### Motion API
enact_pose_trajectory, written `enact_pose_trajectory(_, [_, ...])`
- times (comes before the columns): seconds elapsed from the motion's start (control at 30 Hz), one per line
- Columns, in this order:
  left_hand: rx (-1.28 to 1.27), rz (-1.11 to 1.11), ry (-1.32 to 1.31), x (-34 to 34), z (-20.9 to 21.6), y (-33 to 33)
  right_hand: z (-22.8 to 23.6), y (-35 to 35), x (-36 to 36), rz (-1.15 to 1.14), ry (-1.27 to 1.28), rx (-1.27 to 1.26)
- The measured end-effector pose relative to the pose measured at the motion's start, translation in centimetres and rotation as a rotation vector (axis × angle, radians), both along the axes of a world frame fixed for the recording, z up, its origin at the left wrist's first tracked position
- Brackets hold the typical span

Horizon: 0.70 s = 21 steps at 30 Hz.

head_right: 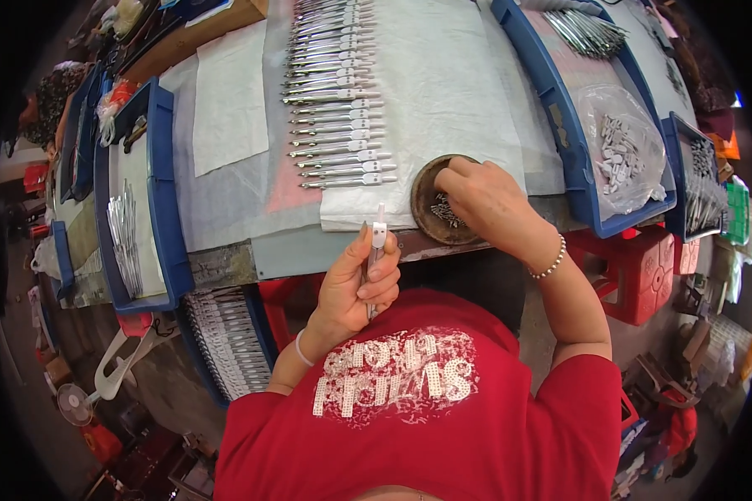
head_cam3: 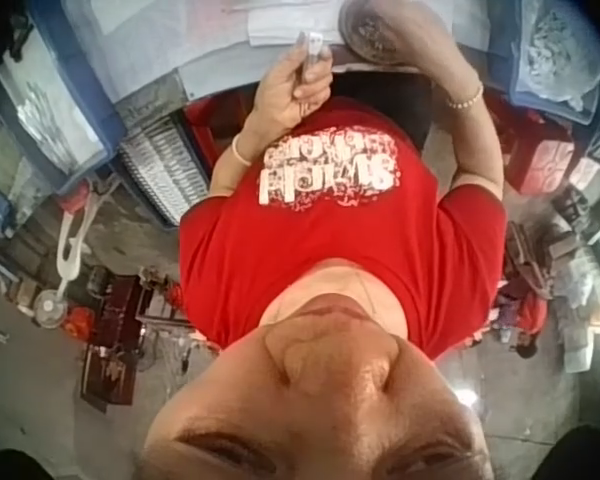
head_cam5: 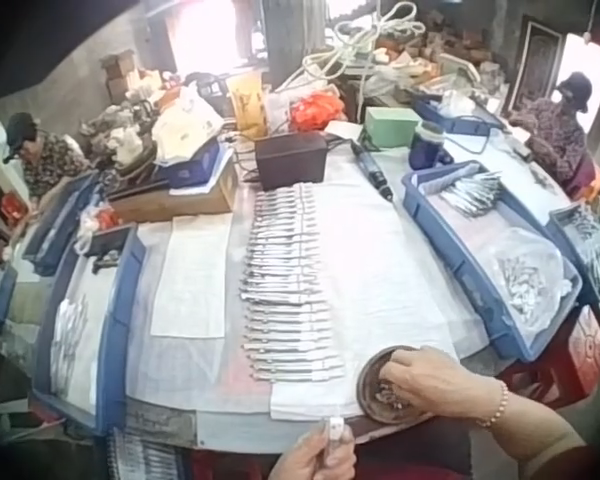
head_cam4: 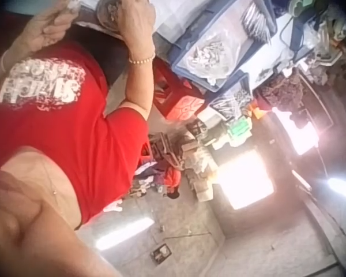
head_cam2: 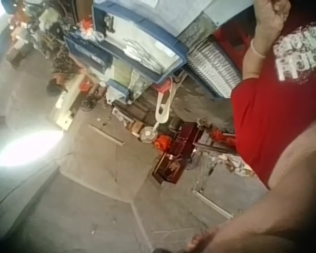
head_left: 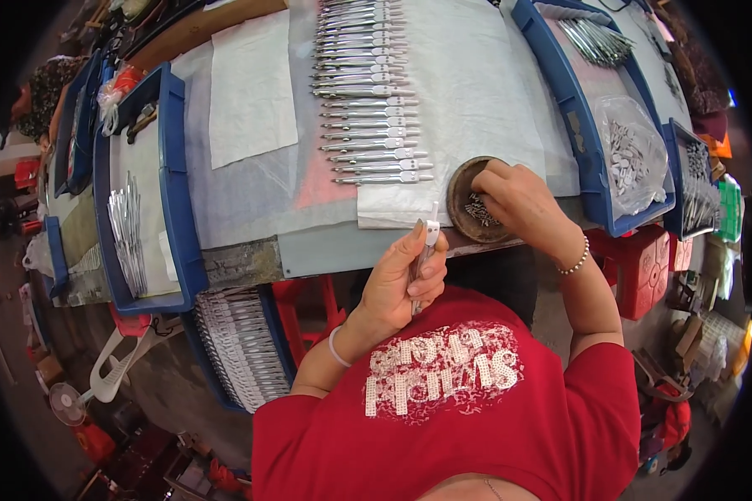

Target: Assembling metal components and plastic bases into hardware tools at a manufacturing workbench.

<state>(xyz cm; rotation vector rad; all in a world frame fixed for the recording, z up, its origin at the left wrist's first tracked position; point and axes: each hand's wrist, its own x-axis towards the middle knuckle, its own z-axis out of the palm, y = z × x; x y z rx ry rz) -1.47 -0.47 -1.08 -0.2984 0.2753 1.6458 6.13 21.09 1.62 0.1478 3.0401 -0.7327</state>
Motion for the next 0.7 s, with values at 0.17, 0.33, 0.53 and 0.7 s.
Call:
enact_pose_trajectory(0.17, [0.001, -0.012, 0.018, 0.08, 0.25, 0.12, -0.27, 0.16, -0.49, 0.121, -0.017, 0.093])
enact_pose_trajectory(0.33, [-0.003, 0.005, 0.017, 0.17, -0.09, -0.17, -0.3, 0.17, -1.02, 0.165, -0.07, 0.127])
enact_pose_trajectory(0.53, [0.006, -0.002, 0.01, 0.01, -0.05, -0.12, -0.53, 0.43, -0.92, 0.151, -0.094, 0.073])
enact_pose_trajectory(0.7, [0.009, -0.014, 0.0, -0.04, 0.04, -0.04, -0.67, 0.41, -0.68, 0.157, -0.1, 0.089])
